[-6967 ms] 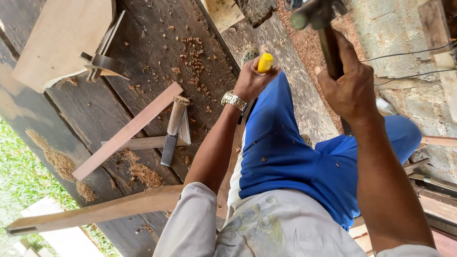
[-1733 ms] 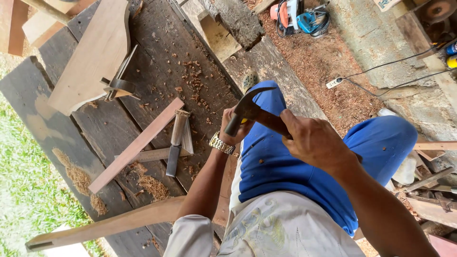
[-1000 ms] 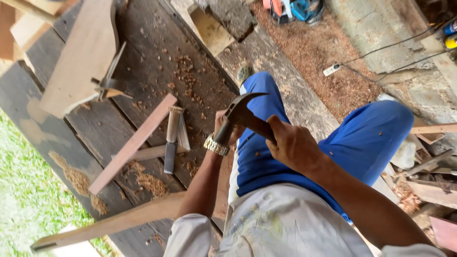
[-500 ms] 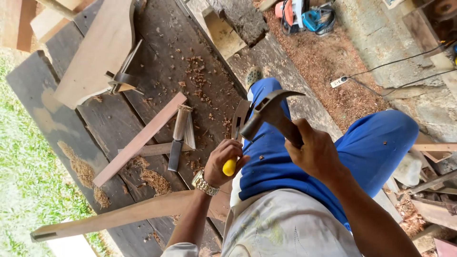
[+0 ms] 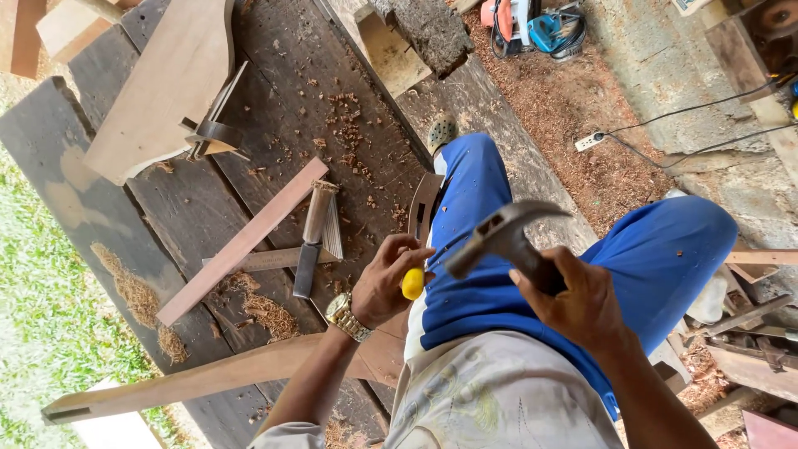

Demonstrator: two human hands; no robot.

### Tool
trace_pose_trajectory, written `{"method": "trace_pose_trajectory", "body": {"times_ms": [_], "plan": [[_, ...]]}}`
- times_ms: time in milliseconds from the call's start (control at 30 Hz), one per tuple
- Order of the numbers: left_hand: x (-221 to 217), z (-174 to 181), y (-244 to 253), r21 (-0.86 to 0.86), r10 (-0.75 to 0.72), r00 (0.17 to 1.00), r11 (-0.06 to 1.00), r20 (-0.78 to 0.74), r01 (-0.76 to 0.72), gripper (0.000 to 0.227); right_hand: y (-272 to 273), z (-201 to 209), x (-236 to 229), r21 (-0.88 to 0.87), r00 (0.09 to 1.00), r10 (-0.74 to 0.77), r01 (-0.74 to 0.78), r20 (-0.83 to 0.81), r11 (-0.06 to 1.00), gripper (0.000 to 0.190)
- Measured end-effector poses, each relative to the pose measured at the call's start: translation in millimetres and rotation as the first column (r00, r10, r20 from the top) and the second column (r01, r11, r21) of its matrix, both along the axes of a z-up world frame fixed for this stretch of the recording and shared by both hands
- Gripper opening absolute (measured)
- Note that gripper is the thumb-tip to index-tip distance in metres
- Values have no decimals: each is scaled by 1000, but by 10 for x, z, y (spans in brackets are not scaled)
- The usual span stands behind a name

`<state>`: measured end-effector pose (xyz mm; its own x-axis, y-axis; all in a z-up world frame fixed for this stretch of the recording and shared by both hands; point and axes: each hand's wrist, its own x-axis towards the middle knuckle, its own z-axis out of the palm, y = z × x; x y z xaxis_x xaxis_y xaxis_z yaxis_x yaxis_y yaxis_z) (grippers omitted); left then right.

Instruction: The person sits on a workbench holding a small yellow wooden block in one hand and a claw hammer in the other, repeatedly tapping the block. They then pick up longer wooden frame parts and hammer along a wooden stick, working the pieces while seated.

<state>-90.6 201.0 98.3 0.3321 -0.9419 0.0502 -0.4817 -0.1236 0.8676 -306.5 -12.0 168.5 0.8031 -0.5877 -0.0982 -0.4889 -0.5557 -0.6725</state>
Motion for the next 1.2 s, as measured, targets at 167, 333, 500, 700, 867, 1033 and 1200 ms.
{"method": "trace_pose_trajectory", "body": {"times_ms": [167, 333, 500, 700, 867, 1033, 1200], "plan": [[-133, -251, 49, -137, 90, 996, 987, 0, -89, 30, 145, -54, -102, -136, 928, 305, -281, 212, 950, 31], [9, -131, -38, -54, -106, 992, 992, 75, 110, 29, 331, -22, 59, -114, 847, 503, -490, 170, 864, 27], [74, -250, 54, -25, -322, 940, 945, 111, 326, 27, 496, -73, 228, -114, 773, 626, -616, 105, 780, 28], [20, -356, 144, -88, -300, 940, 945, 164, 316, 27, 643, -271, 281, -5, 809, 477, -509, -343, 861, 20], [-58, -598, 218, -146, -287, 934, 936, 212, 321, 28, 649, -200, 230, -129, 732, 681, -678, -27, 723, 14], [-105, -676, 229, -101, -247, 939, 955, 240, 277, 24, 665, -470, 180, -58, 707, 552, -637, -442, 769, 11], [-340, -717, 308, -173, -223, 872, 930, 436, 325, 22, 629, -346, 171, -202, 749, 650, -661, -127, 723, 6]]}}
